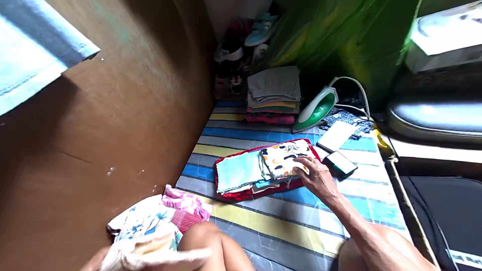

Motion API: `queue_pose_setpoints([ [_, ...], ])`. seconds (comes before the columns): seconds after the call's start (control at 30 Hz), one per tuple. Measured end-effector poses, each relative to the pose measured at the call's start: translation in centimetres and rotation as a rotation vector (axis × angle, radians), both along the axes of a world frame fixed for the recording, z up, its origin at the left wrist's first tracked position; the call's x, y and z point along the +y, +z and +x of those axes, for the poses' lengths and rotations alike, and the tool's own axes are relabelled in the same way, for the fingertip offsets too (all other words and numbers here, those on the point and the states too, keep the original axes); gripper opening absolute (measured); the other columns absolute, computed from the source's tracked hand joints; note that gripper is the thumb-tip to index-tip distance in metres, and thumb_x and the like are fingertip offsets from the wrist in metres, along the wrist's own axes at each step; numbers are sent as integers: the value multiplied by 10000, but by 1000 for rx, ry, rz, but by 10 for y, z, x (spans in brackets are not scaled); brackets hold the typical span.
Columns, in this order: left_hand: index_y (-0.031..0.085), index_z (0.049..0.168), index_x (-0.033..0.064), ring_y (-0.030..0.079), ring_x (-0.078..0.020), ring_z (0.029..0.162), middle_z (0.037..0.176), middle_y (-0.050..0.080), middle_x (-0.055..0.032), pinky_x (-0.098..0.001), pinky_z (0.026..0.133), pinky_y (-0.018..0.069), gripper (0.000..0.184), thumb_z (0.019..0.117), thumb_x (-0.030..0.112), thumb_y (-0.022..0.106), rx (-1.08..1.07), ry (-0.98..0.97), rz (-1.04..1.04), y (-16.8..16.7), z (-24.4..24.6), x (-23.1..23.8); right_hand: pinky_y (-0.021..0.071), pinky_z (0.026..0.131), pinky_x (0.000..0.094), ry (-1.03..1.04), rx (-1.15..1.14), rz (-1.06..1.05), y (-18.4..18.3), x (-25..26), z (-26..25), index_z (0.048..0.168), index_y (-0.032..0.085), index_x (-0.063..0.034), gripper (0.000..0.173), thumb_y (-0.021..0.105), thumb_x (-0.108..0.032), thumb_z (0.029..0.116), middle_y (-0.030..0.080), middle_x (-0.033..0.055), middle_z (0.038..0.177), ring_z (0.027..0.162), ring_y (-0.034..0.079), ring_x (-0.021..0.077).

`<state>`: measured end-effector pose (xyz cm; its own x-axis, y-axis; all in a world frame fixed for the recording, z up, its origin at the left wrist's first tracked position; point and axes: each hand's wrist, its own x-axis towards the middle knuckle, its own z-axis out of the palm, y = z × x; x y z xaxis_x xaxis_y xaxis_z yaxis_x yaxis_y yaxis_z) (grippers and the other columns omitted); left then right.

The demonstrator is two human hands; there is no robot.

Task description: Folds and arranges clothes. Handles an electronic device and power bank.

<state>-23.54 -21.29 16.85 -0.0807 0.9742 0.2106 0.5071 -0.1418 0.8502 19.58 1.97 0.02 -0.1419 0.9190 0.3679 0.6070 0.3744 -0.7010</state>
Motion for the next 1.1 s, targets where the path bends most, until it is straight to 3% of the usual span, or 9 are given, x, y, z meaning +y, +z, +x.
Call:
queue_pose_setpoints([
  [0.07, 613, 1352, 150, 636, -82, 1199, 1311, 679, 31, -300, 1022, 533, 394, 977, 38, 569, -368, -291, 128, -40, 12, 36, 537, 886, 535, 70, 218, -214, 15, -9, -18, 1229, 677, 63, 282, 612, -79, 995, 701, 226, 1175, 1007, 687, 339],
  [0.13, 713, 978, 191, 737, -40, 858, 913, 784, 73, -259, 819, 617, 333, 886, -60, 515, -734, 170, -23, -29, 97, 62, 552, 921, 396, 237, 541, -569, 29, -18, -39, 1303, 613, 31, 320, 502, -139, 1055, 690, 151, 1192, 1049, 679, 208],
  [0.27, 547, 1044, 74, 740, -68, 742, 802, 749, 30, -275, 711, 641, 253, 1000, -17, 315, -977, 385, -161, -34, 167, 105, 565, 844, 270, 323, 821, -601, 47, -28, -59, 1186, 640, 25, 259, 515, -130, 1020, 684, 31, 1027, 901, 666, 64],
  [0.43, 614, 980, 114, 753, -112, 781, 832, 760, -17, -318, 715, 645, 379, 1073, 115, 247, -1172, 363, -272, -38, 185, 119, 552, 823, 441, 21, 414, -214, 43, -33, -61, 1123, 687, 82, 234, 622, -81, 968, 685, 218, 1036, 924, 674, 289],
  [0.6, 569, 1073, 61, 753, -148, 800, 871, 750, -58, -352, 734, 646, 277, 1058, 83, 294, -1157, 376, -323, -54, 193, 120, 560, 782, 333, 425, 883, -1116, 74, -45, -80, 1415, 469, -43, 457, 269, -335, 1126, 674, 55, 1080, 928, 677, 143],
  [0.67, 542, 1126, 40, 742, -146, 805, 886, 729, -65, -343, 739, 640, 218, 1061, 69, 336, -1090, 439, -387, -60, 198, 117, 583, 824, 349, 461, 1102, -1267, 68, -51, -91, 1379, 486, -93, 445, 260, -380, 1125, 711, 45, 1060, 945, 706, 149],
  [0.83, 506, 1258, -16, 726, -119, 827, 942, 708, -77, -310, 778, 624, 219, 1074, 48, 406, -909, 481, -502, -79, 200, 107, 605, 784, 311, 264, 1250, -1207, 56, -56, -101, 1200, 573, -13, 186, 473, -4, 1043, 710, 52, 922, 817, 712, 127],
  [1.0, 463, 1318, -75, 706, -78, 906, 1036, 689, -79, -273, 858, 600, 318, 1004, -27, 465, -752, 372, -429, -90, 191, 98, 602, 844, 298, 462, 1194, -1076, 50, -58, -101, 1127, 573, -31, 240, 587, 56, 903, 728, 18, 951, 874, 714, 100],
  [1.1, 479, 1255, -81, 683, -78, 957, 1077, 655, -81, -265, 872, 588, 423, 859, -36, 621, -678, 331, -324, -104, 181, 100, 574, 784, 252, 545, 1101, -977, 48, -54, -97, 946, 568, -120, 226, 638, 55, 822, 695, -59, 858, 815, 675, 41],
])
